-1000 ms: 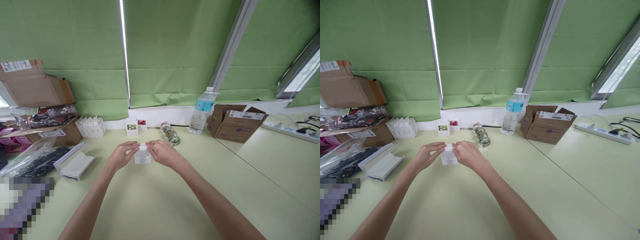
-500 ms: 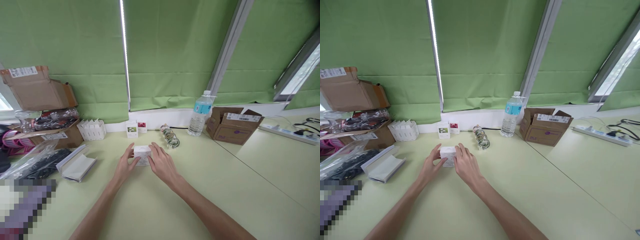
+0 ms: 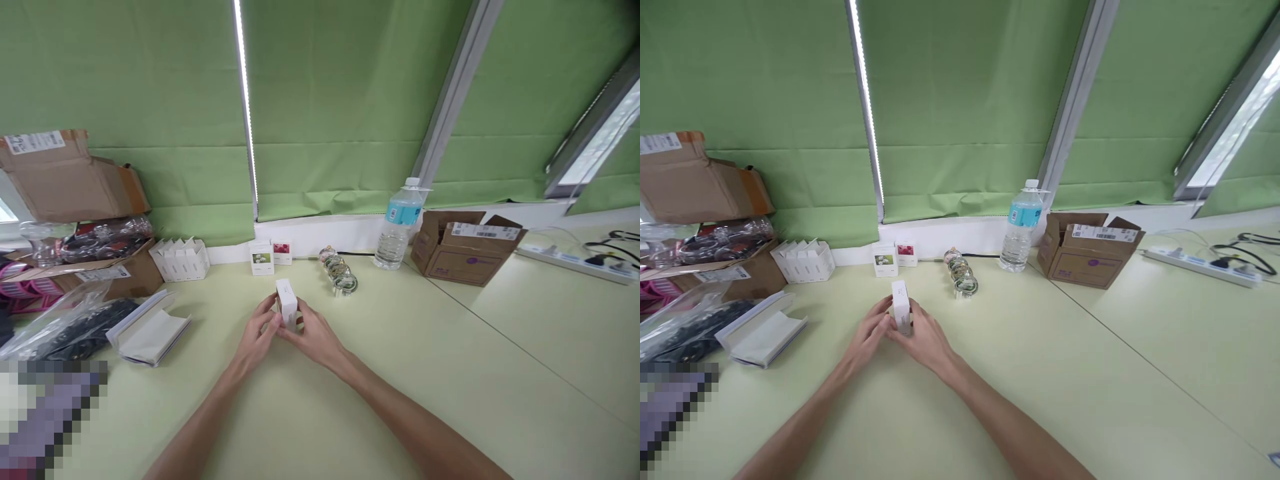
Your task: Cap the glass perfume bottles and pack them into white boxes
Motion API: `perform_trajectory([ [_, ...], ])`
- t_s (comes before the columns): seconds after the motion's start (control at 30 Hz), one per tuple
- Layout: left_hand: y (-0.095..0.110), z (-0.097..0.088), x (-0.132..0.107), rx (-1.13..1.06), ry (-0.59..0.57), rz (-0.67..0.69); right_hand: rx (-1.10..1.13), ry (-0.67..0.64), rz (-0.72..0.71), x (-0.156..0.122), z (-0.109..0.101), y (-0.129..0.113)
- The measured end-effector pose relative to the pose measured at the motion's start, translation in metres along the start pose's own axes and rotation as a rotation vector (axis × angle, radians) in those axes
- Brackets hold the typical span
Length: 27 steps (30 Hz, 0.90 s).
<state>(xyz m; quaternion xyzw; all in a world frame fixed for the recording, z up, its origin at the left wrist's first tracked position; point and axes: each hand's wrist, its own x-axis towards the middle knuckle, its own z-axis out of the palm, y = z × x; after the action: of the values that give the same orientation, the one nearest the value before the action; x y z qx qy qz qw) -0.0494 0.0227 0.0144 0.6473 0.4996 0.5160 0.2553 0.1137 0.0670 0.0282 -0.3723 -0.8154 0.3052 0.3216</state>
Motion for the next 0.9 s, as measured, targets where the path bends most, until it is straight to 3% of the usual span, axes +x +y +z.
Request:
perform_trajectory([
  [0.3,-0.004,-0.001,0.0,-0.094,0.023,-0.075,-0.141,0.107,0.1,0.007,0.015,0.013],
  [0.5,-0.016,0.004,0.001,-0.082,0.033,-0.148,-0.316,0.121,0.153,0.018,0.012,0.032],
  [0.67,-0.028,0.006,0.004,-0.016,0.029,-0.239,-0.168,0.128,0.152,0.05,0.008,0.063],
  [0.9,-0.037,0.001,0.009,-0.017,0.031,-0.268,-0.198,0.162,0.183,0.116,0.004,0.094],
])
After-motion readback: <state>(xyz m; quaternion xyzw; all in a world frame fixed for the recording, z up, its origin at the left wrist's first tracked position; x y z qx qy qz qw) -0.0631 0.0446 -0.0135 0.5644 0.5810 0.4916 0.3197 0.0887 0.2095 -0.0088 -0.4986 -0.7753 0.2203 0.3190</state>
